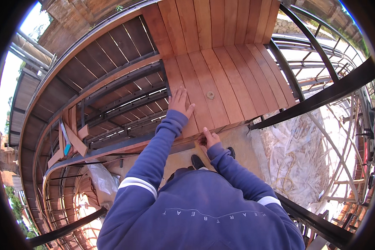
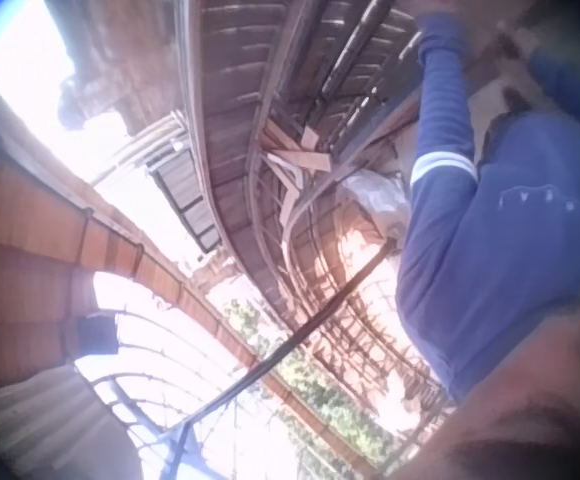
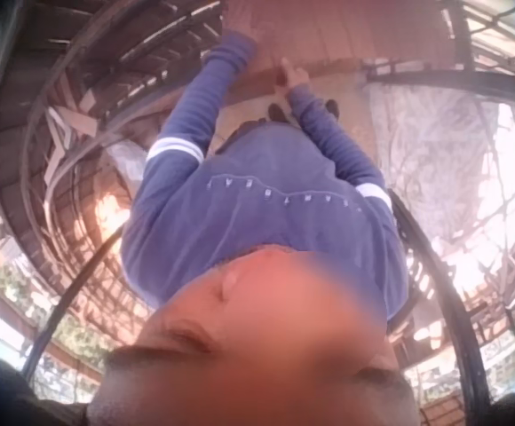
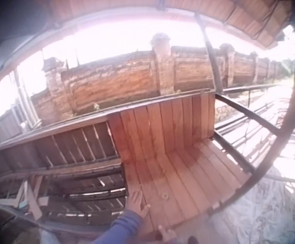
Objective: The person places wood panels onto a metal frame, aligns them using a square tool, and then presses and fastens the panels into position by hand.
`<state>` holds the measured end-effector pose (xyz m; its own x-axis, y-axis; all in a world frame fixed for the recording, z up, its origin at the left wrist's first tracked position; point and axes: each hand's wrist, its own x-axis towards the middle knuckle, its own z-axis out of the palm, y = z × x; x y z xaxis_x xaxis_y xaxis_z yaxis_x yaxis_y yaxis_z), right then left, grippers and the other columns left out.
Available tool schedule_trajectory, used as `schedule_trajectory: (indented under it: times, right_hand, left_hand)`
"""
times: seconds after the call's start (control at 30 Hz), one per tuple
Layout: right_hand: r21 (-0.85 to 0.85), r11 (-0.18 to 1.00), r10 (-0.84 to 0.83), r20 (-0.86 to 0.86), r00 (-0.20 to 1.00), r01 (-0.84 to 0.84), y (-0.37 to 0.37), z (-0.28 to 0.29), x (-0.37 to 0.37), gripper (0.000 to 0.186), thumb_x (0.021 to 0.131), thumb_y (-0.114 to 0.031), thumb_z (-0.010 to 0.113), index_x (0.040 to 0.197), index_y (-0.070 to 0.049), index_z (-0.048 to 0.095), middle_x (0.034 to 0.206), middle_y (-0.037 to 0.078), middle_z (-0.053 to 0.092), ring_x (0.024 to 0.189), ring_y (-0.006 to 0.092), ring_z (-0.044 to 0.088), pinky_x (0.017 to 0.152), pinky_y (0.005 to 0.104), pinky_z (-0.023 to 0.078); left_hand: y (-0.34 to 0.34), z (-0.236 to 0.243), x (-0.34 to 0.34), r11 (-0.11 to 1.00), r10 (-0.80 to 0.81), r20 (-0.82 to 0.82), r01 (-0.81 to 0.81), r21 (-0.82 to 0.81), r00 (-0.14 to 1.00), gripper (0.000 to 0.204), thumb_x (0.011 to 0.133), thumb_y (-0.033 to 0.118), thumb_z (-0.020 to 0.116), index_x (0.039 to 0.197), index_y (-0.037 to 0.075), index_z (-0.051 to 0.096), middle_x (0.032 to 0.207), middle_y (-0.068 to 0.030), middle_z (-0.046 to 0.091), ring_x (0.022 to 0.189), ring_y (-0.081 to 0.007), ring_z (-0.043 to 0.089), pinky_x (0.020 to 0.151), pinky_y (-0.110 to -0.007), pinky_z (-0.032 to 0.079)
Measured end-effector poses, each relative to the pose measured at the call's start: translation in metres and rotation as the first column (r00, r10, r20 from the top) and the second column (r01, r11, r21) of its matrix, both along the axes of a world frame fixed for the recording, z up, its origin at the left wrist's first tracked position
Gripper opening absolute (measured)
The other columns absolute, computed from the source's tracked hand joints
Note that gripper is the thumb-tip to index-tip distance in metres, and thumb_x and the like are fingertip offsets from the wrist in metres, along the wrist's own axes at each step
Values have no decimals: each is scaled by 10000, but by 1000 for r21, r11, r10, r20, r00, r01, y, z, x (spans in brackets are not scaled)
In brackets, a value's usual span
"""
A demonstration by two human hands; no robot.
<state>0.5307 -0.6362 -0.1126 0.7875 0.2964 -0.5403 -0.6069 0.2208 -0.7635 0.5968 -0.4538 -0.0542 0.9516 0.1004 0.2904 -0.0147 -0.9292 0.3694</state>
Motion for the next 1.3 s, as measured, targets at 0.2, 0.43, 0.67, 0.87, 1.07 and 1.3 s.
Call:
schedule_trajectory:
  times: [0.2,0.43,0.67,0.87,1.07,1.3]
  right_hand:
    - [-34,976,218,43,975,-217,6,-4,-15,335,862,-342,545,851,-7,549,728,79,599,632,137,562,590,252,453]
    - [59,971,228,33,973,-230,24,6,-17,343,863,-331,548,856,12,550,738,75,603,630,132,565,579,248,452]
    - [76,972,222,-8,975,-221,28,-1,-17,312,871,-315,541,884,-3,558,743,71,606,646,142,572,609,259,472]
    - [12,972,234,38,972,-234,29,0,-15,326,874,-310,537,894,14,563,742,75,610,637,142,574,603,258,474]
    - [15,972,235,63,970,-236,29,6,-14,325,874,-306,529,861,17,567,722,74,617,604,126,572,559,240,461]
    - [10,974,225,49,973,-225,31,1,-14,318,875,-297,528,850,17,562,706,69,617,595,123,573,550,244,452]
  left_hand:
    - [31,-23,-50,794,246,-168,-298,-530,955,525,787,227,609,1226,-7,443,1096,-199,559,1009,-277,555,866,-321,433]
    - [28,-23,-65,817,227,-264,-331,-472,937,519,771,365,612,1225,142,493,848,-143,640,771,-237,627,706,-311,486]
    - [27,-19,-67,830,207,-286,-322,-455,936,482,785,387,587,1212,176,510,778,-132,629,711,-244,613,677,-325,478]
    - [26,-28,-64,848,204,-227,-288,-446,952,473,791,356,597,1207,146,515,729,-107,611,640,-194,577,640,-297,468]
    - [26,-30,-62,838,162,-198,-241,-490,967,441,809,279,595,1212,122,511,646,-59,554,577,-101,491,592,-251,437]
    - [25,-30,-60,842,144,-131,-191,-504,981,428,813,246,594,1211,115,512,661,-56,576,592,-88,499,604,-255,447]
